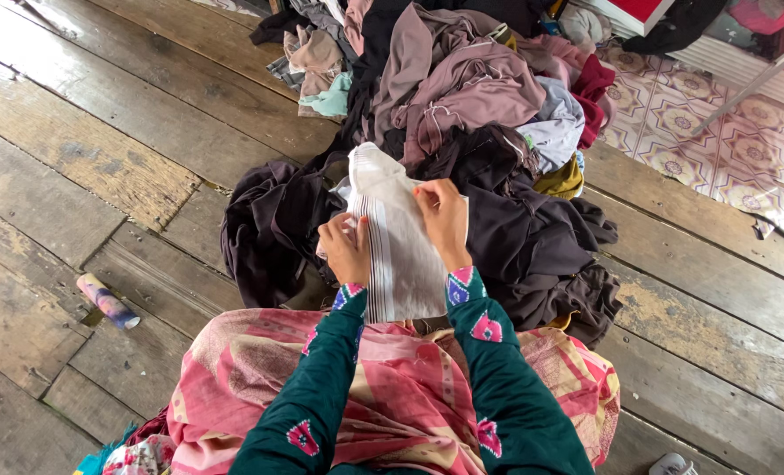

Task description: The person folds several garments by hand, including a white shirt and dark pants, smoothing and aligning each piece before stacking them on a growing pile.

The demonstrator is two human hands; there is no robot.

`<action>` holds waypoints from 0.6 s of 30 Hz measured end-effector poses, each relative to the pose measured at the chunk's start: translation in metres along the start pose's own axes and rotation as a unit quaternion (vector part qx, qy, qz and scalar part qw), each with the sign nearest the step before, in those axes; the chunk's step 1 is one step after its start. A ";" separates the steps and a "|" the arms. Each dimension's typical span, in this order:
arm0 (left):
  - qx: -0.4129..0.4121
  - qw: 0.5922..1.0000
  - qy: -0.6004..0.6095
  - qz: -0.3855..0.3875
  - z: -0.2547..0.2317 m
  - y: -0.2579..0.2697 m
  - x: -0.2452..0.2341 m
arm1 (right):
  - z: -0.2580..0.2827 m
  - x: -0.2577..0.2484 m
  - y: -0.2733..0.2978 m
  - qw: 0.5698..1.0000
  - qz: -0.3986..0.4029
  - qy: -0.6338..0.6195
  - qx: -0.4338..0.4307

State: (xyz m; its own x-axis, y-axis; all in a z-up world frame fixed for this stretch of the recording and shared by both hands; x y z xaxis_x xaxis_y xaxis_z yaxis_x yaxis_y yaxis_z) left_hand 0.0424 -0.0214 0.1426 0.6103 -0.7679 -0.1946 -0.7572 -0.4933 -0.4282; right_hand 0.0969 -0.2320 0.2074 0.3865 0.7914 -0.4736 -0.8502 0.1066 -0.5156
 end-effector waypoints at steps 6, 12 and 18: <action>-0.040 0.998 -0.046 -0.016 0.030 -0.008 -0.007 | -0.024 -0.015 -0.014 0.996 -0.080 0.012 0.025; -0.064 0.998 0.003 -0.005 0.037 -0.009 -0.005 | -0.077 -0.033 -0.009 0.978 -0.155 0.058 0.127; 0.089 0.986 -0.119 0.076 0.001 -0.012 0.009 | -0.056 -0.033 0.011 0.971 -0.159 0.175 0.048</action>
Point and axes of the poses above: each hand's wrist, its own y-axis away from the middle knuckle, its own x-axis out of the palm, z = x × y, the point moved 7 cm from there along -y, towards the middle knuckle, and after that the axes turned 10 degrees about y, right-handed, at the moved point
